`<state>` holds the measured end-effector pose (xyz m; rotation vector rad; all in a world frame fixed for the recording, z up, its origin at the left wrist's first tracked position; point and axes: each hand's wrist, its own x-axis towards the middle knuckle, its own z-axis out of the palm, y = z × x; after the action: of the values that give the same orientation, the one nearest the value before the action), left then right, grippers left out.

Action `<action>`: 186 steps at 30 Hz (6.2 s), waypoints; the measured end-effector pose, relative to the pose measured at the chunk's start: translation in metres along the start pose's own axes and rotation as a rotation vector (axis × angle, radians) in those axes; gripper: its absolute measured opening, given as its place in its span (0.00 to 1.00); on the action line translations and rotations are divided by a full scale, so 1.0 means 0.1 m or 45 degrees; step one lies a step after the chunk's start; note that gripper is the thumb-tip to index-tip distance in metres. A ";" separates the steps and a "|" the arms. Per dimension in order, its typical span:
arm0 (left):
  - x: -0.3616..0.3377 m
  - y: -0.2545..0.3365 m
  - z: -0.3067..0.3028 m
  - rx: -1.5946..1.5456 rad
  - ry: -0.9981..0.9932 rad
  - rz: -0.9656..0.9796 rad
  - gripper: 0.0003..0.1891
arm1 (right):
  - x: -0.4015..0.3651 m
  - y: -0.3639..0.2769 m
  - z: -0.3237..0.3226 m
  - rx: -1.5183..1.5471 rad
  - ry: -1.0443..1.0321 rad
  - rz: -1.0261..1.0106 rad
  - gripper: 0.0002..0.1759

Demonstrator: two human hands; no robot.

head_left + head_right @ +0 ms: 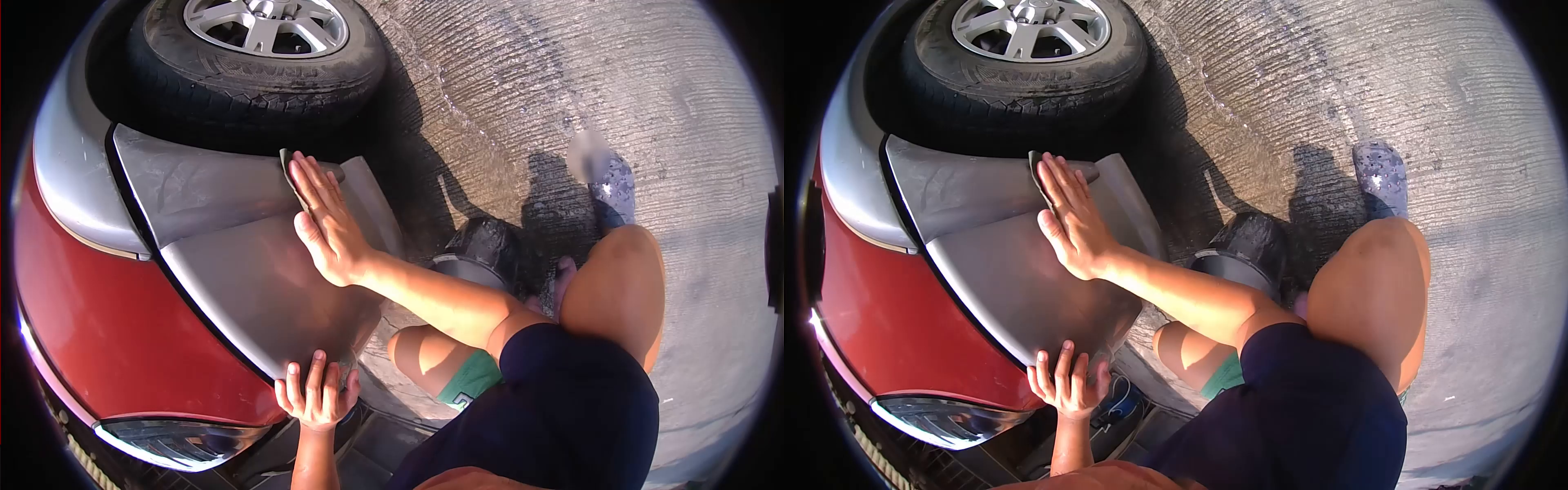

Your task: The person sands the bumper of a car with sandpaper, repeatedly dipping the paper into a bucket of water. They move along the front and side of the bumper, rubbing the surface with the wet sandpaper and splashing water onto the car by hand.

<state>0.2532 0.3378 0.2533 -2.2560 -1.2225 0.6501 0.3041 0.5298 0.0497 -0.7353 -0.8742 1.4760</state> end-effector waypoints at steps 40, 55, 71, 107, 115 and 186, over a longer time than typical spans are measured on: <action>-0.02 -0.06 0.00 -0.060 0.007 0.038 0.12 | 0.14 -0.19 0.09 -0.118 -0.029 -0.085 0.41; 0.01 -0.09 -0.03 -0.114 0.073 -0.016 0.14 | 0.83 -0.88 0.21 -0.679 -0.086 -0.615 0.42; 0.05 -0.09 -0.08 -0.163 0.132 -0.027 0.15 | 1.35 -1.36 0.33 -0.580 -0.237 -0.566 0.41; 0.07 -0.06 -0.12 -0.120 0.054 -0.019 0.16 | 1.79 -1.51 0.16 -0.058 -0.440 -0.226 0.41; 0.09 -0.07 -0.10 -0.097 0.047 0.018 0.18 | 1.73 -1.40 0.11 -0.115 -0.464 -0.312 0.37; 0.03 -0.10 -0.07 -0.183 0.099 0.021 0.18 | 0.92 -0.71 0.01 -0.605 -0.168 -0.912 0.41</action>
<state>0.2522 0.3436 0.2642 -2.3872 -1.2501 0.4896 0.3320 0.6223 0.1152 -0.5710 -1.4362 0.6854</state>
